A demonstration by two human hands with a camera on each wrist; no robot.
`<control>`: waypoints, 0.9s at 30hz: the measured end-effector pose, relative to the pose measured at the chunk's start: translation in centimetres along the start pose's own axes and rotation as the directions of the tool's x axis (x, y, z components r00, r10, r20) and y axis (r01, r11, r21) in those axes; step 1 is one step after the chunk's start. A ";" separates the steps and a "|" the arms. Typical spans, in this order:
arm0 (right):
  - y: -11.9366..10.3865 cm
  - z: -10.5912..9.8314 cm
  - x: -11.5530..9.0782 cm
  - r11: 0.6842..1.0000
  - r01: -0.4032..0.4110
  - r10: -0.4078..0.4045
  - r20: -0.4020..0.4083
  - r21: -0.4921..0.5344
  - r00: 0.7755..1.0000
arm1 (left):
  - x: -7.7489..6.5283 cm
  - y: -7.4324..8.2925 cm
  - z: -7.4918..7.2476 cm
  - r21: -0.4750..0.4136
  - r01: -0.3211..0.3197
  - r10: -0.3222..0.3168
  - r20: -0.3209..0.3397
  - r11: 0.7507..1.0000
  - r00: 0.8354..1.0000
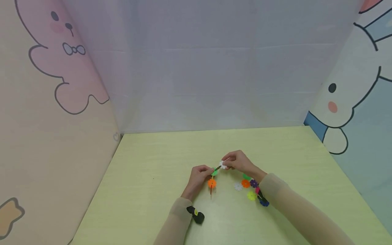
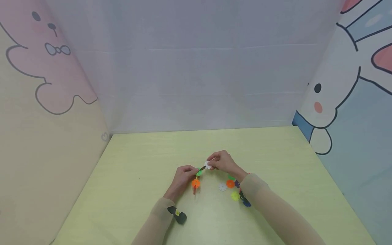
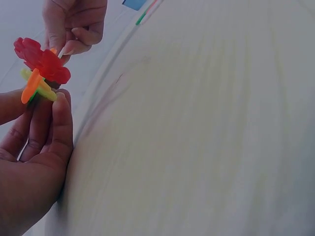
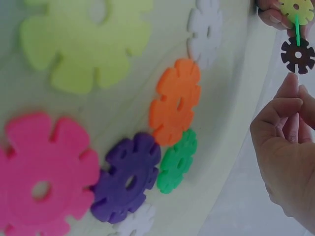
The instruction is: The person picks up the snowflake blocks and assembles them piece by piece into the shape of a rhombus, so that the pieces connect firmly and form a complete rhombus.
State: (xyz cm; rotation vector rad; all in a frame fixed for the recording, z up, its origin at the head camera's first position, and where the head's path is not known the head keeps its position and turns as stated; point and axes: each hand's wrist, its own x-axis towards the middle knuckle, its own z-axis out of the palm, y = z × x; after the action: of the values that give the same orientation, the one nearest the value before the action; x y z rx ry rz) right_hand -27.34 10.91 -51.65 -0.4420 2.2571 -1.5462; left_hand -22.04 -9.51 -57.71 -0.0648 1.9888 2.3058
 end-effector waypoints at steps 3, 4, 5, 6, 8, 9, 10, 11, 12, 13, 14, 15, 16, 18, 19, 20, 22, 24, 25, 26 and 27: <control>0.1 0.0 0.0 1.000 -0.012 0.012 -0.002 0.015 1.000 | 0.0 0.0 0.0 0.002 -0.003 0.003 0.001 1.000 1.000; 0.1 0.1 0.0 1.000 -0.016 0.016 -0.002 0.018 1.000 | 0.0 0.0 0.0 0.004 -0.002 0.002 -0.001 1.000 1.000; 0.2 0.1 0.0 1.000 -0.019 0.019 -0.002 0.021 1.000 | 0.0 0.0 0.0 0.004 0.000 0.000 -0.004 1.000 1.000; 0.2 0.1 0.0 0.999 -0.025 0.025 -0.002 0.029 1.000 | 0.0 0.1 0.0 0.004 -0.002 0.002 -0.006 1.000 1.000; 0.2 0.1 0.0 0.999 -0.027 0.028 -0.001 0.039 1.000 | -0.1 0.2 0.0 0.005 -0.005 0.005 -0.012 1.000 1.000; 0.3 0.1 0.0 0.999 -0.028 0.028 0.000 0.043 1.000 | -0.1 0.2 0.0 0.007 -0.006 0.006 -0.013 1.000 1.000; 0.3 0.1 0.0 0.998 -0.028 0.028 0.003 0.049 1.000 | -0.2 0.3 0.0 0.007 -0.004 0.004 -0.015 1.000 1.000; 0.4 0.1 -0.1 0.998 -0.027 0.027 0.005 0.057 1.000 | -0.2 0.3 0.1 0.012 -0.005 0.005 -0.014 1.000 1.000; 0.4 0.0 -0.1 0.998 -0.026 0.026 0.008 0.064 1.000 | -0.2 0.3 0.1 0.015 -0.006 0.006 -0.014 1.000 1.000; 0.5 0.0 -0.1 0.997 -0.022 0.021 0.011 0.068 1.000 | -0.3 0.3 0.1 0.018 -0.004 0.005 -0.014 1.000 1.000; 0.5 0.0 -0.1 0.997 -0.019 0.018 0.015 0.072 1.000 | -0.3 0.4 0.1 0.024 -0.005 0.005 -0.014 1.000 1.000; 0.6 0.0 -0.1 0.997 -0.017 0.015 0.019 0.077 1.000 | -0.4 0.4 0.1 0.027 -0.004 0.005 -0.014 1.000 1.000; 0.6 0.0 -0.1 0.997 -0.014 0.012 0.021 0.078 1.000 | -0.4 0.4 0.1 0.028 -0.005 0.005 -0.013 1.000 1.000; 0.6 0.0 -0.1 0.996 -0.015 0.013 0.023 0.082 1.000 | -0.4 0.3 0.0 0.033 -0.007 0.007 -0.012 0.999 1.000; 0.7 0.0 -0.1 0.996 -0.017 0.015 0.022 0.085 1.000 | -0.5 0.3 0.0 0.034 -0.007 0.007 -0.012 0.999 1.000; 0.6 0.1 -0.1 0.996 -0.021 0.019 0.023 0.086 1.000 | -0.5 0.3 0.0 0.037 -0.008 0.008 -0.013 0.999 1.000; 0.5 0.1 -0.1 0.996 -0.027 0.026 0.022 0.081 0.999 | -0.4 0.3 0.0 0.042 -0.010 0.011 -0.017 0.999 1.000; 0.4 0.3 -0.1 0.997 -0.028 0.027 0.022 0.072 0.999 | -0.4 0.3 0.1 0.046 -0.013 0.014 -0.021 0.999 1.000; 0.3 0.3 -0.1 0.997 -0.027 0.025 0.021 0.069 0.999 | -0.4 0.3 0.1 0.046 -0.014 0.015 -0.023 0.999 1.000; 0.3 0.4 -0.1 0.997 -0.026 0.024 0.019 0.066 1.000 | -0.4 0.3 0.1 0.049 -0.020 0.021 -0.022 0.999 1.000; 0.2 0.4 -0.1 0.998 -0.025 0.024 0.015 0.063 1.000 | -0.4 0.3 0.1 0.047 -0.021 0.022 -0.022 0.999 1.000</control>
State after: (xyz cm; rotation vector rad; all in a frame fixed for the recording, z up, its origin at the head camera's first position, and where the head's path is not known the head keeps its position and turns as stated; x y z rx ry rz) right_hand -27.08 10.72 -51.96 -0.4053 2.1878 -1.5923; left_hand -21.65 -9.45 -57.35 -0.0672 2.0633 2.2797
